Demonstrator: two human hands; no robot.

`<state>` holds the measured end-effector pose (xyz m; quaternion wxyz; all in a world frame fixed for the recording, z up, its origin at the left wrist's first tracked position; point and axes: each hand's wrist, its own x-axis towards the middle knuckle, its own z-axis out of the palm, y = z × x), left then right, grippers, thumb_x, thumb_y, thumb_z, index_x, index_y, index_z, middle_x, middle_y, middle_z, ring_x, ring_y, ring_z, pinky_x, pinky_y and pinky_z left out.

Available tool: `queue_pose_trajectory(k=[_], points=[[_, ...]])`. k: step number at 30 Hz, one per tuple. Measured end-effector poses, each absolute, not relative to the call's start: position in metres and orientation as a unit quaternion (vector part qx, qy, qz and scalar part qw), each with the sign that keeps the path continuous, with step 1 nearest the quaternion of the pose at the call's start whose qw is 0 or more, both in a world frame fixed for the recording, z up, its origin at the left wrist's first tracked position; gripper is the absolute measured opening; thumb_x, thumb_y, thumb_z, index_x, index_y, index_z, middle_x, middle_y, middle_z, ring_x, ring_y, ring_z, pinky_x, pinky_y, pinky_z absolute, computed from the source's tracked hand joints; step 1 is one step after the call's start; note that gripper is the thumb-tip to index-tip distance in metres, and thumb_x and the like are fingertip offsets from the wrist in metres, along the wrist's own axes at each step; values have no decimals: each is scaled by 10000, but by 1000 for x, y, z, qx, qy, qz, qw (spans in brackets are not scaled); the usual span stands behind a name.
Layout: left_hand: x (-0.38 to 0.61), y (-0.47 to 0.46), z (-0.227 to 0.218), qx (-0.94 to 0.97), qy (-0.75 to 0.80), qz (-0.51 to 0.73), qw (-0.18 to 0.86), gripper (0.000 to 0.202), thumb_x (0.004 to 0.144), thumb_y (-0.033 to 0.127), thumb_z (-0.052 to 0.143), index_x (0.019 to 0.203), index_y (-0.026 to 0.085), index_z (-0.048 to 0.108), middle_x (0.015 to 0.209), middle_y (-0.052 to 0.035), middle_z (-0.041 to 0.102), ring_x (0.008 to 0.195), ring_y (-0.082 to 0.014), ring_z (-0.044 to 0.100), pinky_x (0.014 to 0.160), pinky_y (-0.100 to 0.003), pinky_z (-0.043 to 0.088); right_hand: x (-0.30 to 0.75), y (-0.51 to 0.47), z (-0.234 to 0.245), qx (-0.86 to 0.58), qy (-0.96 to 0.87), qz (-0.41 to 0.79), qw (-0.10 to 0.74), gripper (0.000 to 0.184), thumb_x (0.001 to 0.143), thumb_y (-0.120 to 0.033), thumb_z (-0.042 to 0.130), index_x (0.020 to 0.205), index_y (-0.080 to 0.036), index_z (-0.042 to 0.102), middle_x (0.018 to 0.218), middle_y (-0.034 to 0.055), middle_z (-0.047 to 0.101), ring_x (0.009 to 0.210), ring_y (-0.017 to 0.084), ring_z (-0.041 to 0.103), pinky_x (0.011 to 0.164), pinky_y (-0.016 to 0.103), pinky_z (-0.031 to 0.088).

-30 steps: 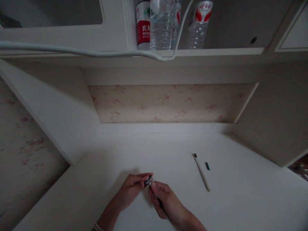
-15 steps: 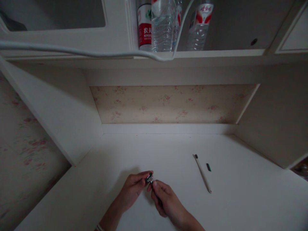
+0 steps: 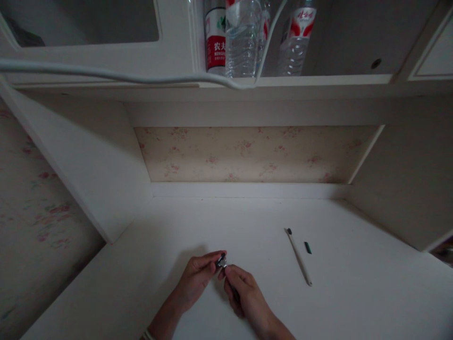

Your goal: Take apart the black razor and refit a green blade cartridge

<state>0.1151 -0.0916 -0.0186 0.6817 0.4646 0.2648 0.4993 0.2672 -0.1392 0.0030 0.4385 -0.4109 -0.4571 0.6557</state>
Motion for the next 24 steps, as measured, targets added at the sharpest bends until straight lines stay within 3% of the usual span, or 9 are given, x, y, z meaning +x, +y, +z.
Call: queue_pose_trajectory(k=[5,11,24], points=[[116,-93,-18,470,257,507,675,251,743,322,743,957,189,747,1163,-121,663,1070,-257,598,997,-393,398,268,-142,6,-448,-526,553,465,434,862,-582,484,747,-169,556,572,-54,372,484,77,315,429,200,233],[117,-94,-22,470,243,503,683,243,747,300,740,966,196,744,1160,-112,666,1070,-247,604,1011,-391,397,267,-139,2,-436,-457,625,458,491,818,-652,465,636,-197,430,497,-85,296,414,64,205,380,213,142],[117,-95,-19,471,240,526,666,222,755,283,735,965,210,744,1168,-103,664,1035,-223,624,975,-349,433,268,-143,6,-434,-463,630,448,481,823,-629,494,635,-188,451,485,-82,324,385,51,209,359,205,122]])
